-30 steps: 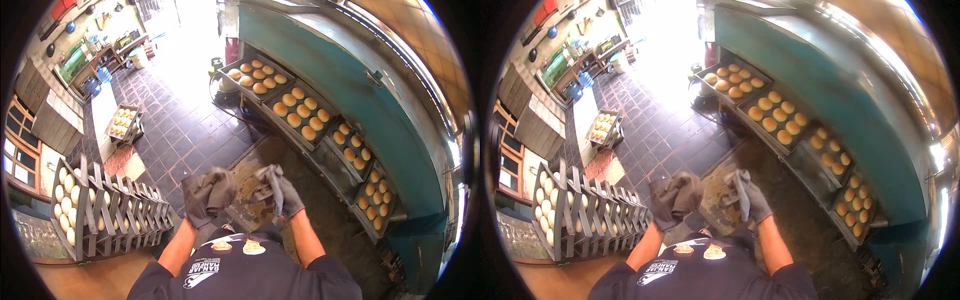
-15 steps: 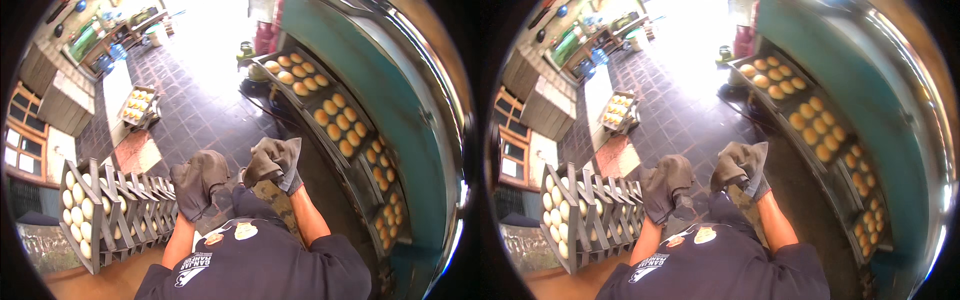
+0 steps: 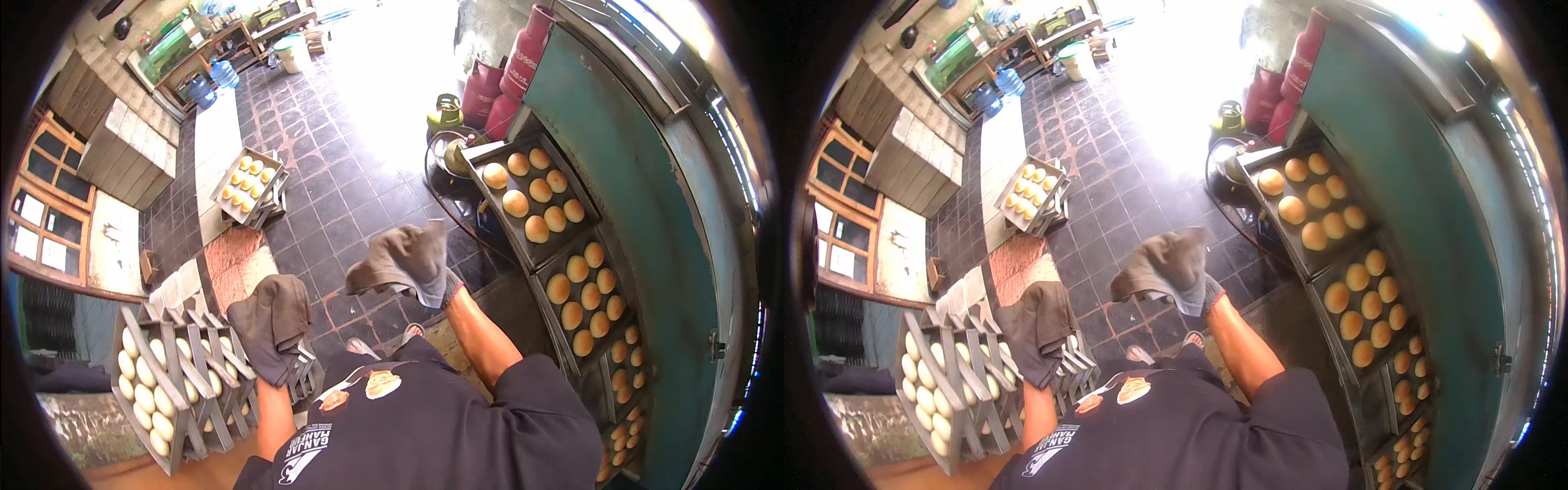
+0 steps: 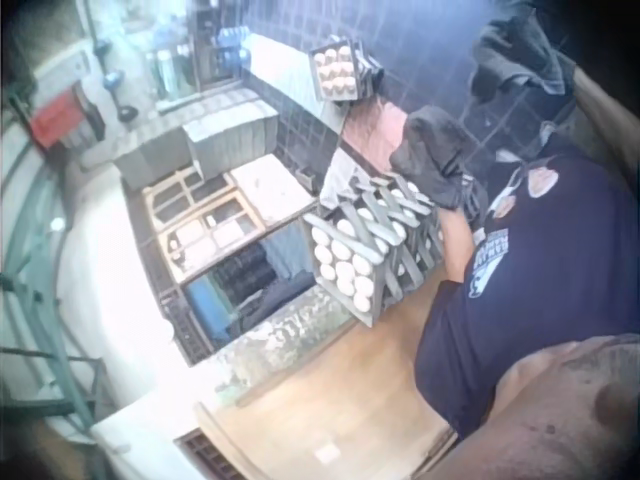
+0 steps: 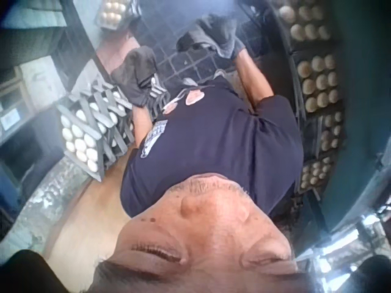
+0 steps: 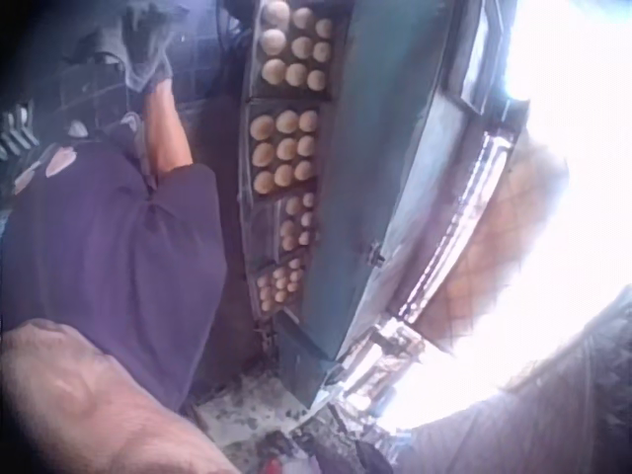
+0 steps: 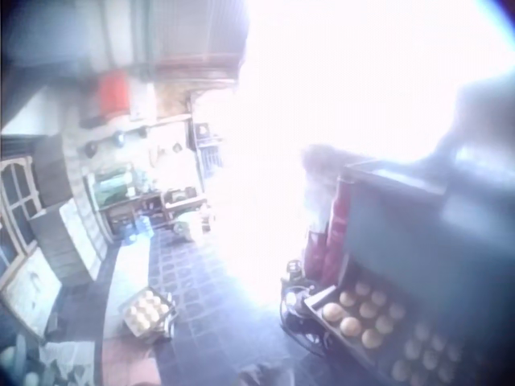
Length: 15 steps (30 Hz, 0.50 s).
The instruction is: The person, wearing gloves and using a cloth, removes trays of baked buns from a large oven and places them onto a rack, then loads new trays of dough into the oven and closes the door.
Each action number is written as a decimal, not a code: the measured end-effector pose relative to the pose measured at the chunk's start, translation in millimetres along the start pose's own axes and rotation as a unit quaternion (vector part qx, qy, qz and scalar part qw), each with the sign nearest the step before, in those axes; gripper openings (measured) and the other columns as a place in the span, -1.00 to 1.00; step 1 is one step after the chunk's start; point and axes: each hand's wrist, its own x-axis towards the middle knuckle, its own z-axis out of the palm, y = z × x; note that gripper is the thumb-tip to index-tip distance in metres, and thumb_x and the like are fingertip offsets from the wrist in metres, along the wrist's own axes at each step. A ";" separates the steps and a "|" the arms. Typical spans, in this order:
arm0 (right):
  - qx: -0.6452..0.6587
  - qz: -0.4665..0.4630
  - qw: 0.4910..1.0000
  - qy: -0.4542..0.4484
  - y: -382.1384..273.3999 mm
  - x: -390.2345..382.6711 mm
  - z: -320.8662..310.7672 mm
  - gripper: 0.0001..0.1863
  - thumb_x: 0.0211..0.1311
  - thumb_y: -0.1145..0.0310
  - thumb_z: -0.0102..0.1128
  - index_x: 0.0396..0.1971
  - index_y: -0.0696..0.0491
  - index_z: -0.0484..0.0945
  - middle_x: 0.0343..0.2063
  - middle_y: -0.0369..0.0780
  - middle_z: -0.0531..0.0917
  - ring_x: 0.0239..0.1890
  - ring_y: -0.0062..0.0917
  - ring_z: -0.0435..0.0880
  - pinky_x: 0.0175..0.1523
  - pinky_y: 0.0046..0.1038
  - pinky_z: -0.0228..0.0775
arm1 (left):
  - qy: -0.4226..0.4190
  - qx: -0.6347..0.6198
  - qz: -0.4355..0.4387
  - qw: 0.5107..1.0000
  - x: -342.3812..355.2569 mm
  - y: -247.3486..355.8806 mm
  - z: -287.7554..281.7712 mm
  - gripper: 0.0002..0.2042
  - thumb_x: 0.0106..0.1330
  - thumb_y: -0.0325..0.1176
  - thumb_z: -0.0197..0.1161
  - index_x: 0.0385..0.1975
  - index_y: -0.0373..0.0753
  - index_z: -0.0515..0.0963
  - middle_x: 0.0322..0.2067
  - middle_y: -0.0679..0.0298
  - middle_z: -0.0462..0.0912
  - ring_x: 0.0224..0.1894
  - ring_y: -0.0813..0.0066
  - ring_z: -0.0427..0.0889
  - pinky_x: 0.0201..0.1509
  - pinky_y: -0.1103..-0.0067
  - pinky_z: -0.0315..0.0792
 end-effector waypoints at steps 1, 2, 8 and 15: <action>0.127 0.019 0.990 -0.059 11.5 8.2 10.7 -0.71 0.20 0.42 0.43 -0.13 0.13 0.57 -0.25 -0.20 0.66 -0.28 -0.48 0.64 -0.10 -0.46 0.57 | 0.001 -0.021 -0.012 1.000 16.0 -4.3 9.2 -0.76 0.38 -0.25 0.34 -0.17 -0.31 0.63 -0.27 0.22 0.65 -0.29 0.47 0.62 -0.30 0.49 0.42; 0.249 0.051 0.961 -0.111 23.4 18.8 21.3 -0.73 0.23 0.43 0.41 -0.13 0.13 0.55 -0.26 -0.21 0.67 -0.30 -0.54 0.65 -0.12 -0.52 0.59 | -0.002 -0.038 -0.023 0.999 33.5 -8.4 17.3 -0.77 0.39 -0.25 0.34 -0.18 -0.31 0.63 -0.29 0.23 0.65 -0.30 0.49 0.62 -0.31 0.50 0.41; 0.736 0.340 0.581 -0.071 65.3 30.8 25.7 -0.73 0.44 0.39 0.22 0.03 0.17 0.48 -0.12 -0.20 0.62 -0.19 -0.59 0.71 -0.05 -0.63 0.63 | -0.086 -0.096 -0.079 0.988 158.2 -37.5 84.7 -0.77 0.47 -0.25 0.29 -0.29 -0.33 0.65 -0.38 0.27 0.64 -0.38 0.56 0.60 -0.41 0.53 0.38; 0.646 0.428 0.603 0.189 123.5 -24.9 -0.3 -0.72 0.46 0.34 0.17 0.05 0.16 0.50 -0.11 -0.19 0.64 -0.16 -0.57 0.71 -0.03 -0.60 0.62 | -0.390 0.163 0.159 0.892 277.4 -98.9 185.4 -0.68 0.23 -0.32 0.39 -0.01 -0.18 0.69 -0.17 0.26 0.67 -0.14 0.34 0.63 -0.05 0.49 0.47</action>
